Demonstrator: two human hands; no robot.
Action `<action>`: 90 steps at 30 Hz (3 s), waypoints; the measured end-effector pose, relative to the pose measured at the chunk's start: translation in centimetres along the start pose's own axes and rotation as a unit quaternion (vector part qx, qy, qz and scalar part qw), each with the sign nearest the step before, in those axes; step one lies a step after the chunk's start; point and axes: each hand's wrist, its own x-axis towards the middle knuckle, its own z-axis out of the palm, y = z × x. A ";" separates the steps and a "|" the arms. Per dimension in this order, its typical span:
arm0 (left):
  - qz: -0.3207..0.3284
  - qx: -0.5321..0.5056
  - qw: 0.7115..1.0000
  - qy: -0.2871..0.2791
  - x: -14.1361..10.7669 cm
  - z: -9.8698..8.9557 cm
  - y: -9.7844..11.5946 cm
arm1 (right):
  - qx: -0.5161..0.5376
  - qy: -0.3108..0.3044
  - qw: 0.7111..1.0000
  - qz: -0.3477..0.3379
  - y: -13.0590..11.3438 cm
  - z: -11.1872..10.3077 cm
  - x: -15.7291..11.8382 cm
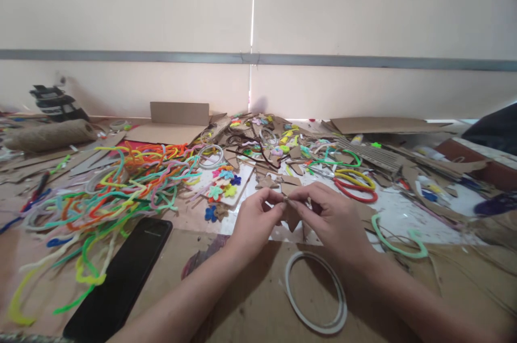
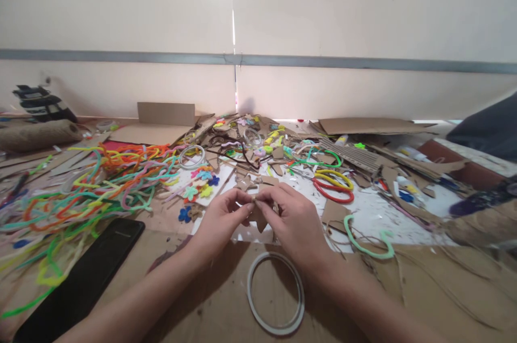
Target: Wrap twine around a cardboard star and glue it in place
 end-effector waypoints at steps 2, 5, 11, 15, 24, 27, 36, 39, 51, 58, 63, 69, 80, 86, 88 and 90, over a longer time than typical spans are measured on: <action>-0.002 -0.003 1.000 -0.002 0.0 0.0 0.1 | 0.015 0.000 1.000 -0.005 -0.1 0.1 0.0; -0.005 -0.010 1.000 0.000 -0.1 0.1 0.4 | 0.020 0.003 1.000 -0.021 -0.1 0.3 -0.1; -0.013 -0.036 0.999 0.003 -0.3 0.2 1.0 | -0.037 0.016 0.997 -0.068 0.3 0.6 -0.3; -0.025 -0.060 0.998 0.000 -0.4 0.2 1.3 | -0.110 0.032 0.986 -0.121 0.6 0.7 -0.4; -0.047 -0.101 0.994 -0.002 -0.3 0.1 1.2 | -0.160 0.042 0.973 -0.162 0.8 1.2 -0.4; -0.044 -0.096 0.994 0.001 -0.3 0.1 1.1 | -0.130 0.040 0.978 -0.158 0.8 1.1 -0.4; -0.051 -0.106 0.993 0.024 0.2 -0.1 0.4 | -0.080 0.018 0.988 -0.128 0.5 0.9 -0.3; -0.052 -0.111 0.992 0.025 0.2 -0.1 0.2 | -0.069 0.013 0.990 -0.124 0.5 0.9 -0.2; -0.021 -0.085 0.995 0.046 0.3 -0.3 0.5 | -0.048 0.031 0.993 -0.099 0.7 0.2 0.0; -0.014 -0.088 0.995 0.041 0.1 -0.2 0.5 | -0.086 0.020 0.989 -0.121 0.9 0.2 0.0; -0.010 -0.077 0.996 0.046 0.1 -0.1 0.6 | -0.173 0.035 0.969 -0.170 1.1 0.5 0.0; 0.001 -0.064 0.997 0.042 0.0 0.0 0.9 | -0.168 0.029 0.974 -0.151 1.3 0.6 0.0; 0.001 -0.054 0.998 0.037 -0.1 0.1 1.1 | -0.019 -0.017 1.000 -0.004 0.7 -0.1 0.4; -0.002 -0.044 0.998 0.034 -0.1 0.0 1.1 | 0.046 0.007 0.998 0.045 1.5 -0.2 1.1; 0.001 -0.047 0.998 0.030 -0.1 0.0 1.0 | 0.075 0.011 0.994 0.074 1.7 -0.3 1.3; 0.003 -0.053 0.998 0.025 -0.1 0.0 1.0 | 0.146 -0.028 0.981 0.126 2.0 -0.3 1.5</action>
